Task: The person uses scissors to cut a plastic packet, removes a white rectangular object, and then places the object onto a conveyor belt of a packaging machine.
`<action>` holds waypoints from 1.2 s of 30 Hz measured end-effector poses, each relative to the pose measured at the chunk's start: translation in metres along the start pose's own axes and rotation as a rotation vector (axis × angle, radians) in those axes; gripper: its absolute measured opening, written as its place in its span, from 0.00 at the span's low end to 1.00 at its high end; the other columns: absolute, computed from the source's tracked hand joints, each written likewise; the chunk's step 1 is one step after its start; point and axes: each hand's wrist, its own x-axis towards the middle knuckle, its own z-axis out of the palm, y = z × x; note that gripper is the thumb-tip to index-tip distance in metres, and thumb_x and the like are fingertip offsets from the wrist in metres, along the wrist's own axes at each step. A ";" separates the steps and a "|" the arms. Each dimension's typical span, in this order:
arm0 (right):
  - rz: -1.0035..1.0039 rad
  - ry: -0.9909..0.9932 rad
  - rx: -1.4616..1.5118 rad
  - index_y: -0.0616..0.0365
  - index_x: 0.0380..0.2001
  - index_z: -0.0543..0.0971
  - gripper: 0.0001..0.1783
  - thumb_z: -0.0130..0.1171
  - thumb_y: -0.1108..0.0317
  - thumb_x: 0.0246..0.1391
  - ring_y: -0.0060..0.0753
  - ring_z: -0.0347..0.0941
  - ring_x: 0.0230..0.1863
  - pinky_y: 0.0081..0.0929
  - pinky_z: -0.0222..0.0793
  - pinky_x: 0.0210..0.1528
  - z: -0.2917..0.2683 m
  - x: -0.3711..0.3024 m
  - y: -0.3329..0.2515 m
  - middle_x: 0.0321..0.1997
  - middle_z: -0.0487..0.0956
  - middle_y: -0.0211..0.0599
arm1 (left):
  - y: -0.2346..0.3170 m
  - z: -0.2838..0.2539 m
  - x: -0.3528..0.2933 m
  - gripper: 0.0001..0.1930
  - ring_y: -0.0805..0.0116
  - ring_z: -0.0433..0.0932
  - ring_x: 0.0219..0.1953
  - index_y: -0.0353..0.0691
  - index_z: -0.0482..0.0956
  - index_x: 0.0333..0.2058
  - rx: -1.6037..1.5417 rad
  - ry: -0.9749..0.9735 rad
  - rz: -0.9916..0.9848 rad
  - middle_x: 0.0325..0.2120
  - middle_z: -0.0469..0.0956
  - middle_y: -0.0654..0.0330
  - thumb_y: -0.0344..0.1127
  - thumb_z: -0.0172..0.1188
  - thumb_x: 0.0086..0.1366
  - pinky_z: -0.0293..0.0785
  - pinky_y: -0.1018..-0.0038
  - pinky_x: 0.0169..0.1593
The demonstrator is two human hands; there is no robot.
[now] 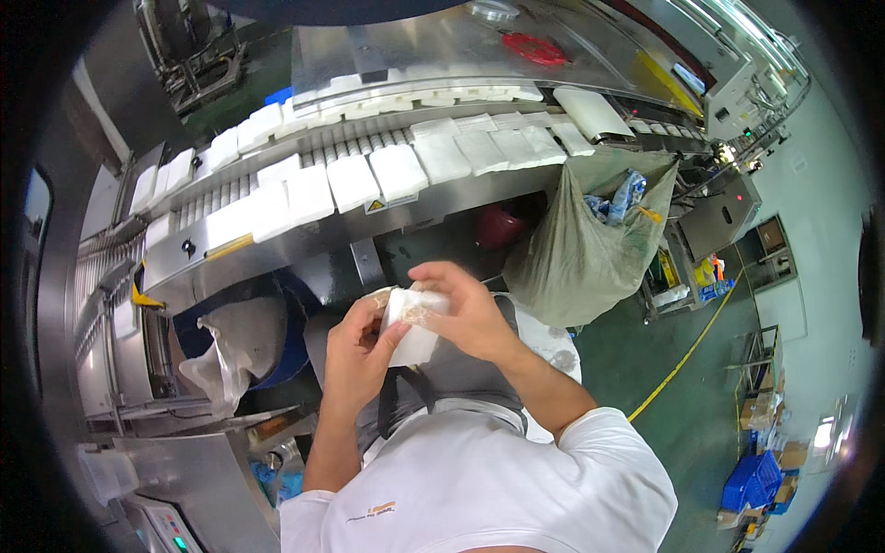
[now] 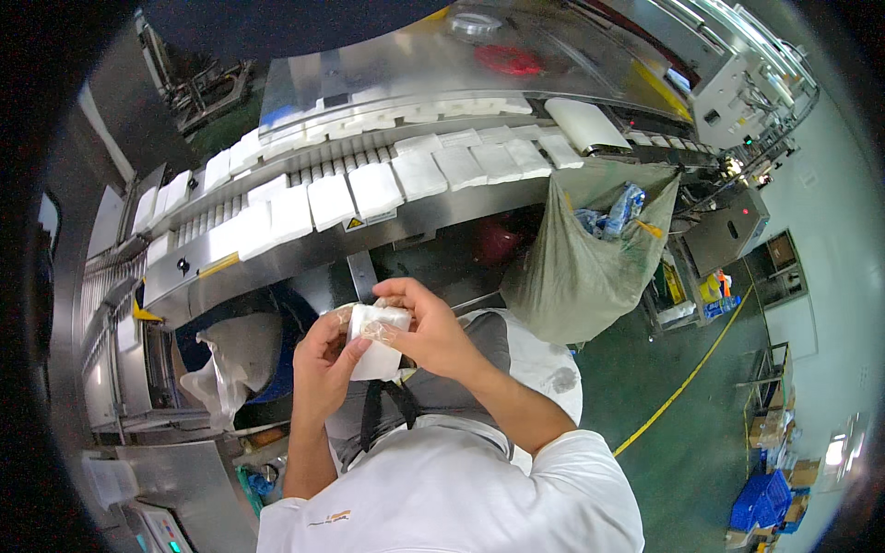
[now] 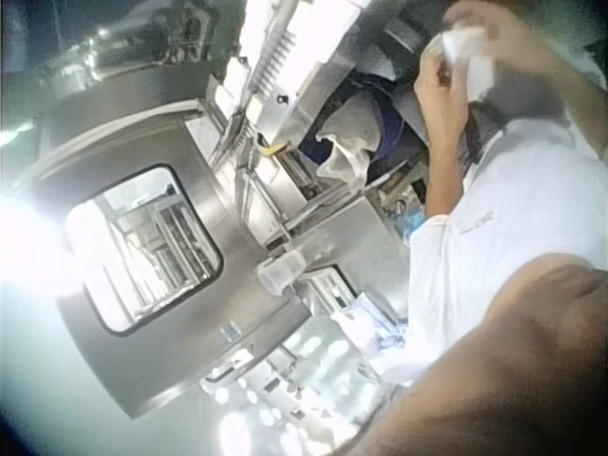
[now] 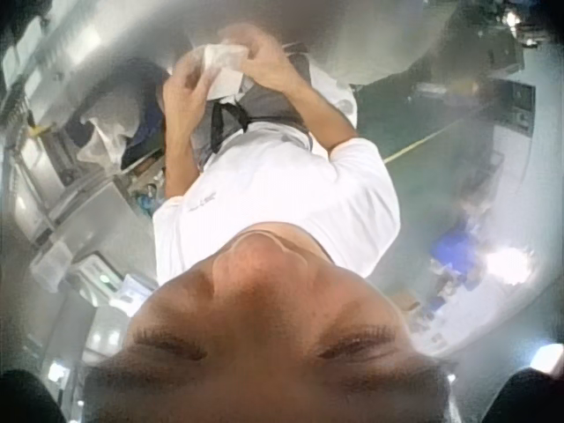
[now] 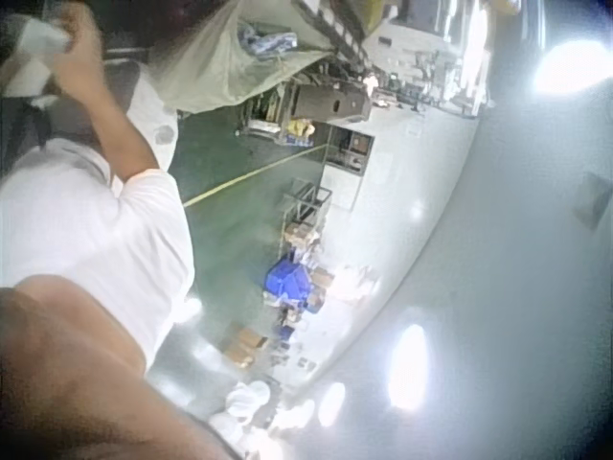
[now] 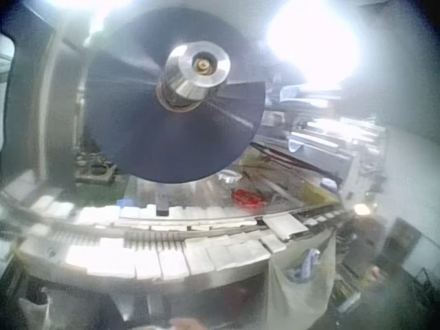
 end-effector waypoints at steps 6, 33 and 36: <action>-0.033 0.122 -0.102 0.62 0.56 0.75 0.20 0.62 0.79 0.60 0.21 0.77 0.49 0.23 0.74 0.53 0.010 0.000 -0.001 0.50 0.80 0.34 | -0.007 -0.005 -0.004 0.30 0.68 0.80 0.52 0.28 0.67 0.62 -0.322 -0.034 -0.044 0.50 0.80 0.51 0.24 0.68 0.64 0.77 0.73 0.56; -0.194 -0.326 -0.587 0.58 0.51 0.81 0.24 0.70 0.77 0.46 0.31 0.78 0.41 0.30 0.75 0.43 0.001 0.006 -0.063 0.42 0.80 0.37 | 0.028 -0.027 -0.018 0.37 0.48 0.84 0.46 0.35 0.61 0.66 0.151 -0.165 0.083 0.43 0.85 0.47 0.31 0.70 0.62 0.79 0.64 0.49; -0.143 -0.359 -0.551 0.58 0.50 0.82 0.24 0.70 0.77 0.45 0.28 0.76 0.39 0.27 0.74 0.42 0.003 0.008 -0.067 0.40 0.78 0.34 | 0.020 -0.028 -0.021 0.38 0.55 0.85 0.46 0.34 0.61 0.66 0.217 -0.178 0.153 0.43 0.85 0.48 0.28 0.72 0.60 0.80 0.67 0.50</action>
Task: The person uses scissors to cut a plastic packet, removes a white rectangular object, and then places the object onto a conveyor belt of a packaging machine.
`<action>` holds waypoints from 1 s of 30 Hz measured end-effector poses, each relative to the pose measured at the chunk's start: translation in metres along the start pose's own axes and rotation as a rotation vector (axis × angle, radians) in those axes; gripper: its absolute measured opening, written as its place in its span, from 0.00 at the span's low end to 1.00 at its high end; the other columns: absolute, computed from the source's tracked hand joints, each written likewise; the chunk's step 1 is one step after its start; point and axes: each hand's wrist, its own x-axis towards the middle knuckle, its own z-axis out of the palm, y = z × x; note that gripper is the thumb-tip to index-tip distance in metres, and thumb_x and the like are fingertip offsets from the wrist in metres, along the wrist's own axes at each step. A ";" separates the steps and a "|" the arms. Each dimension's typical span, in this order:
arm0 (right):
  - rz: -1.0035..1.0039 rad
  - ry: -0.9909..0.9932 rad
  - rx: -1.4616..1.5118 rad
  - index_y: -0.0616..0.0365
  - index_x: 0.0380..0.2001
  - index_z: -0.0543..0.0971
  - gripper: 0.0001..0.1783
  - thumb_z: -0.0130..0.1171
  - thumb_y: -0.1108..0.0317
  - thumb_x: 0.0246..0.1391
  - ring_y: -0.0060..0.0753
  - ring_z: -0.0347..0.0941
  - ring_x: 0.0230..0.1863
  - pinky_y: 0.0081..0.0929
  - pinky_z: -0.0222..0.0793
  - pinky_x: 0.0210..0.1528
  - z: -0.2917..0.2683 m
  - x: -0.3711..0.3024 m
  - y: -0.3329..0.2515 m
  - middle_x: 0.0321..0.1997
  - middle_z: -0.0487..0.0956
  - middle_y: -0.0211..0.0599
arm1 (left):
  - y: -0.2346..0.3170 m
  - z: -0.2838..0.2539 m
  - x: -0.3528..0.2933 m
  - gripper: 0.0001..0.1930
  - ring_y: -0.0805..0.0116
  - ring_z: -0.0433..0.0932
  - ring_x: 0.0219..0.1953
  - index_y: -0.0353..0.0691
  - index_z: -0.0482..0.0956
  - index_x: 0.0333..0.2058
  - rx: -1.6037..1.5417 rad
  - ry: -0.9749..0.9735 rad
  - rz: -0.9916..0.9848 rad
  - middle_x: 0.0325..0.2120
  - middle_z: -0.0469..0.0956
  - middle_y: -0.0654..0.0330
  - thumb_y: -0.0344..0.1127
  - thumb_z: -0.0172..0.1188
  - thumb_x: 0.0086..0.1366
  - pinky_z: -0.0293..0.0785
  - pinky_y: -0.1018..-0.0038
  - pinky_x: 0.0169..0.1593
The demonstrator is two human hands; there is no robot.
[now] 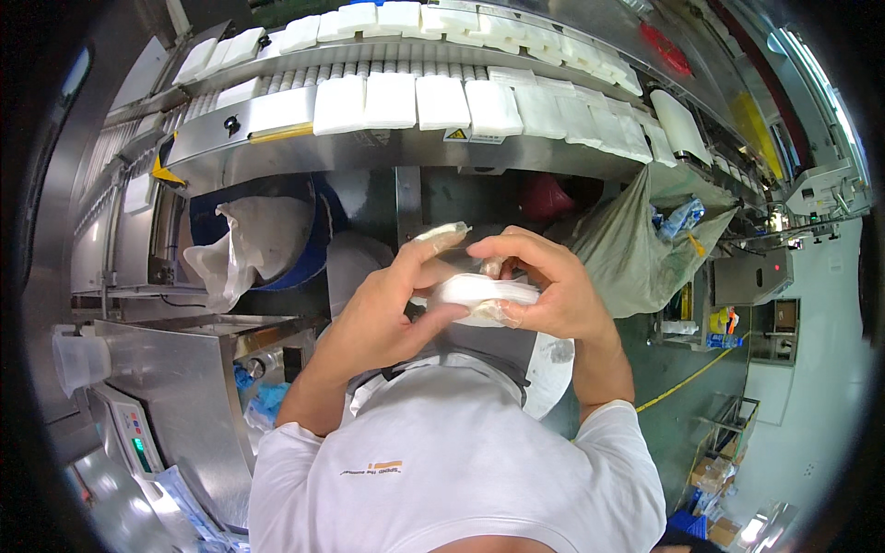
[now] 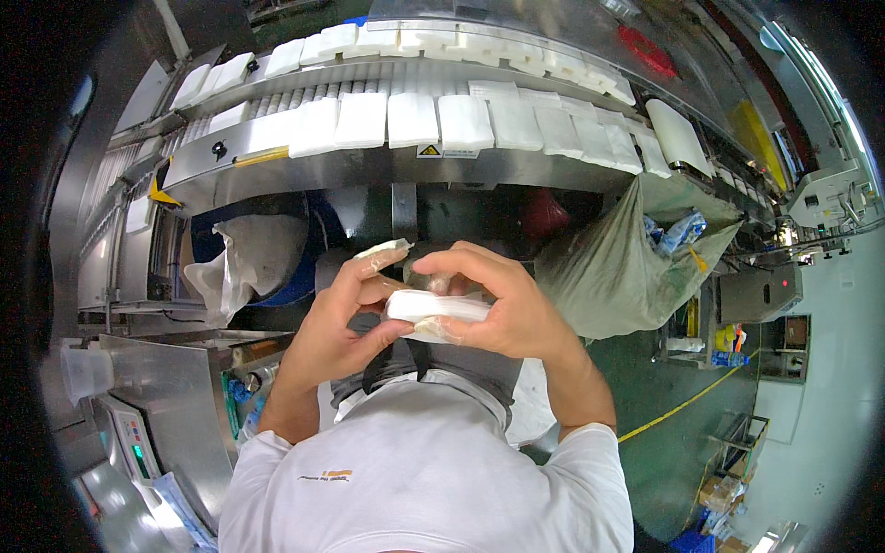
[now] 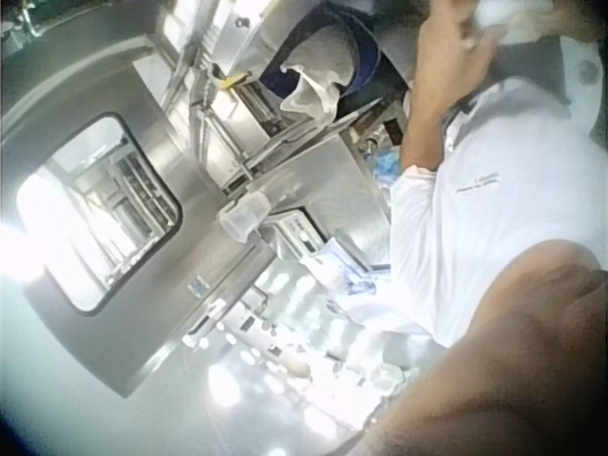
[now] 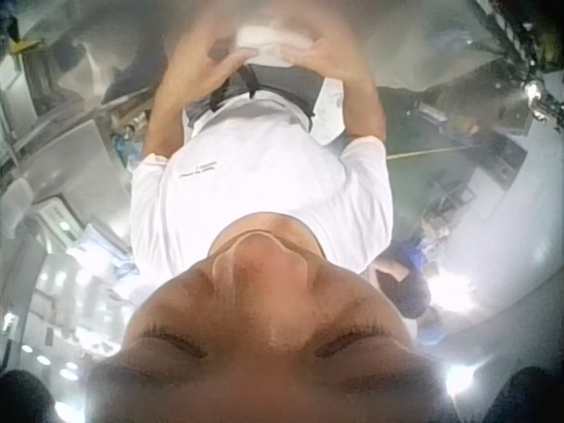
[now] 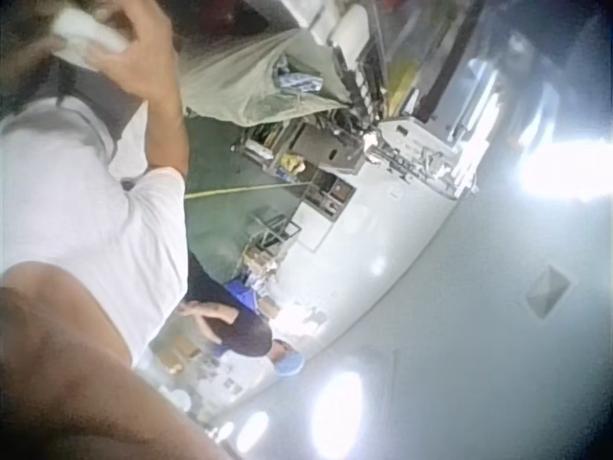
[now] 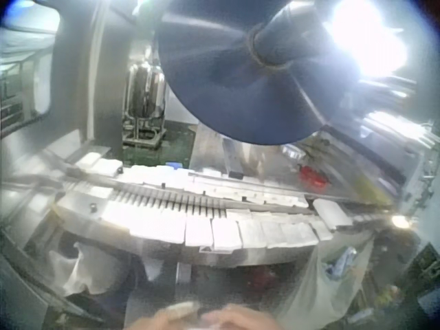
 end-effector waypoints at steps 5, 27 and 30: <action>-0.003 -0.113 -0.106 0.57 0.46 0.81 0.22 0.71 0.75 0.44 0.29 0.74 0.37 0.26 0.72 0.40 -0.005 0.002 -0.001 0.39 0.77 0.33 | 0.011 -0.006 0.003 0.35 0.49 0.85 0.43 0.31 0.65 0.61 0.318 -0.026 0.155 0.42 0.85 0.48 0.25 0.73 0.57 0.81 0.64 0.44; 0.249 0.134 0.544 0.65 0.50 0.76 0.18 0.67 0.76 0.57 0.22 0.78 0.47 0.25 0.76 0.52 0.021 -0.013 0.017 0.45 0.80 0.32 | -0.004 0.004 0.006 0.25 0.71 0.84 0.45 0.35 0.71 0.59 -0.309 0.109 -0.125 0.45 0.84 0.54 0.26 0.69 0.64 0.81 0.74 0.49; 0.261 0.112 0.429 0.65 0.48 0.78 0.18 0.69 0.76 0.55 0.24 0.79 0.45 0.25 0.77 0.49 0.020 -0.014 0.015 0.43 0.80 0.32 | 0.005 0.000 0.005 0.28 0.70 0.83 0.47 0.33 0.69 0.60 -0.179 0.075 -0.112 0.45 0.85 0.53 0.28 0.70 0.64 0.81 0.75 0.49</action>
